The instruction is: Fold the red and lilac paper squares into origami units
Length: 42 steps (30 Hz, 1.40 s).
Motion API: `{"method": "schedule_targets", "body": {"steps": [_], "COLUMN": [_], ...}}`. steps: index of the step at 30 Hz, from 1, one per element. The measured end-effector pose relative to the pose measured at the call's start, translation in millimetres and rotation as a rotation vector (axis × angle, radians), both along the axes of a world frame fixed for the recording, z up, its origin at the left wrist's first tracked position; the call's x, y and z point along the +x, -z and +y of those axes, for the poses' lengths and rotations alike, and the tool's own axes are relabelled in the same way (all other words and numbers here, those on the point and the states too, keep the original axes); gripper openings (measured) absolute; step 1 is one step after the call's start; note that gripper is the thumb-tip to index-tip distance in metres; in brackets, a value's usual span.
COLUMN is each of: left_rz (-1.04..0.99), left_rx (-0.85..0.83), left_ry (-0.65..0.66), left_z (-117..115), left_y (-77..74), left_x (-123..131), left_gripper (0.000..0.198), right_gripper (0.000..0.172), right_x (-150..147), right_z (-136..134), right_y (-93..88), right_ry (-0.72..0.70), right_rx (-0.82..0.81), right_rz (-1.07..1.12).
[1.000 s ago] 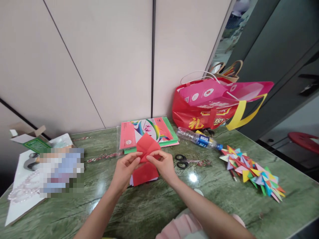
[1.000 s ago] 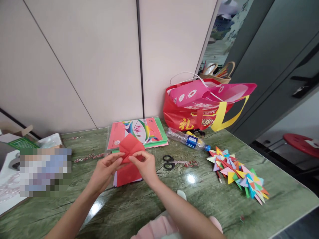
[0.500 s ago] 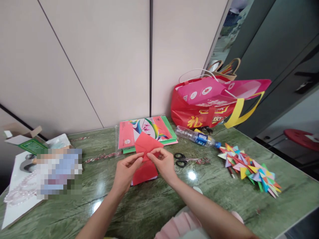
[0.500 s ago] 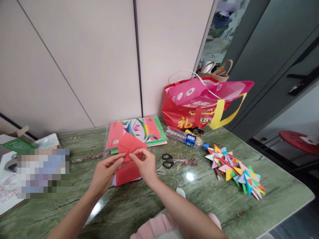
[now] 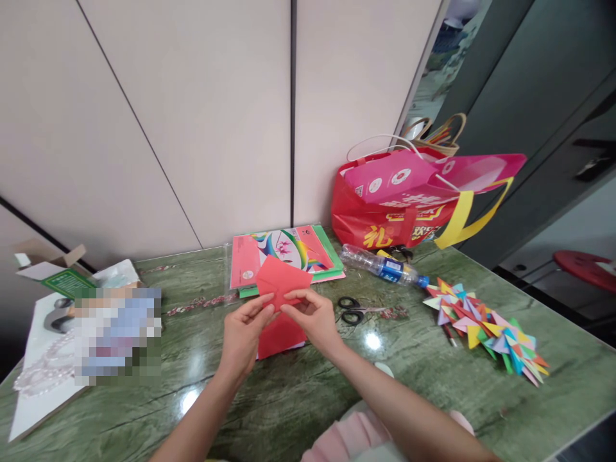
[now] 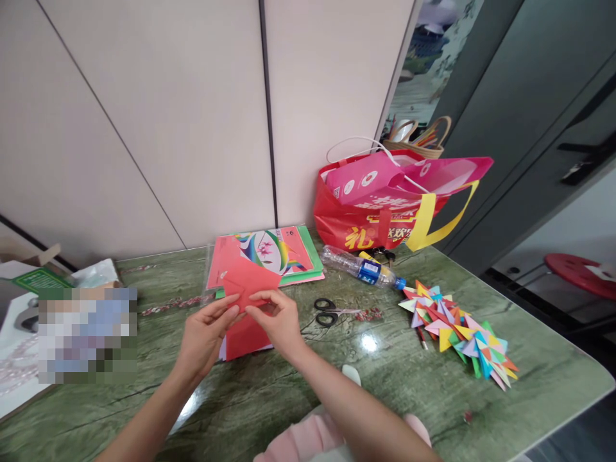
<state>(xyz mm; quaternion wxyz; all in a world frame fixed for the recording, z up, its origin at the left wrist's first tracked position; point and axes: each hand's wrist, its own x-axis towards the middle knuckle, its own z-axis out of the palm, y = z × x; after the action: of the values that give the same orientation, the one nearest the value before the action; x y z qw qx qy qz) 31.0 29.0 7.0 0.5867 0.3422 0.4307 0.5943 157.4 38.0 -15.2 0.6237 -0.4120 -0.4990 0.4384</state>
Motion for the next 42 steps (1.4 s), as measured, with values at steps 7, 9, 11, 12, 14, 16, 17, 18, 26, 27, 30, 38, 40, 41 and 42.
{"method": "schedule_targets", "body": {"steps": [7, 9, 11, 12, 14, 16, 17, 18, 26, 27, 30, 38, 40, 41, 42], "left_rz": [0.020, 0.019, 0.003, -0.015, -0.058, -0.091, -0.101, -0.109, -0.062, -0.030, 0.037, 0.074, 0.087, 0.095, 0.102], "left_rx": [0.013, 0.016, 0.019, 0.021, 0.016, 0.003, -0.003, -0.008, 0.004, 0.002, -0.009, 0.027, 0.032, 0.034, 0.035], "left_ry": [0.027, 0.026, 0.026, 0.027, 0.034, 0.046, 0.051, 0.055, 0.051, 0.049, 0.043, 0.025, 0.019, 0.018, 0.019], "left_z": [0.0, -0.1, -0.3, -0.5, -0.7, -0.7, -0.6, -0.4, -0.6, -0.8, -1.2, -0.9, -0.6, -0.4, -0.3], "left_y": [0.1, 0.3, -0.2, -0.9, -2.7, -4.4, -4.9, -5.3, -5.8, -6.0, -5.2, 0.5, 1.3, 1.7, 2.0], "left_x": [-0.4, -0.1, 0.3, 0.5, 0.9, 1.0, 0.9, 0.8, 0.1, 0.1, 0.1, -1.5, -2.5, -3.0, -3.4], "left_gripper": [0.027, 0.026, 0.026, 0.025, 0.025, 0.026, 0.026, 0.026, 0.027, 0.029, 0.033, 0.029, 0.028, 0.026, 0.024], "right_gripper": [0.013, 0.011, 0.009, 0.008, 0.007, 0.007, 0.007, 0.007, 0.007, 0.007, 0.007, 0.008, 0.009, 0.009, 0.009], "right_x": [0.9, 1.0, 1.2, 1.3, 1.6, 1.8, 1.9, 1.9, 1.4, 1.2, 0.4, 0.0, 0.2, 0.2, 0.2], "right_z": [0.6, 0.1, -0.2, -0.3, -0.3, -0.2, -0.1, 0.0, -0.5, -0.8, -1.3, -2.3, -2.5, -2.5, -2.6], "right_y": [0.5, 0.3, -0.1, -0.3, -0.8, -1.2, -1.4, -1.6, -2.2, -2.5, -3.1, -2.4, -2.8, -3.2, -3.5], "right_ry": [0.024, 0.032, 0.046, 0.053, 0.065, 0.072, 0.073, 0.073, 0.062, 0.060, 0.058, 0.070, 0.070, 0.069, 0.068], "right_rx": [-0.004, -0.001, 0.005, 0.008, 0.011, 0.010, 0.009, 0.008, 0.007, 0.007, 0.011, 0.011, 0.018, 0.021, 0.022], "right_rz": [-0.009, -0.020, -0.040, -0.048, -0.062, -0.069, -0.068, -0.066, -0.036, -0.034, -0.029, -0.068, -0.077, -0.078, -0.078]}}
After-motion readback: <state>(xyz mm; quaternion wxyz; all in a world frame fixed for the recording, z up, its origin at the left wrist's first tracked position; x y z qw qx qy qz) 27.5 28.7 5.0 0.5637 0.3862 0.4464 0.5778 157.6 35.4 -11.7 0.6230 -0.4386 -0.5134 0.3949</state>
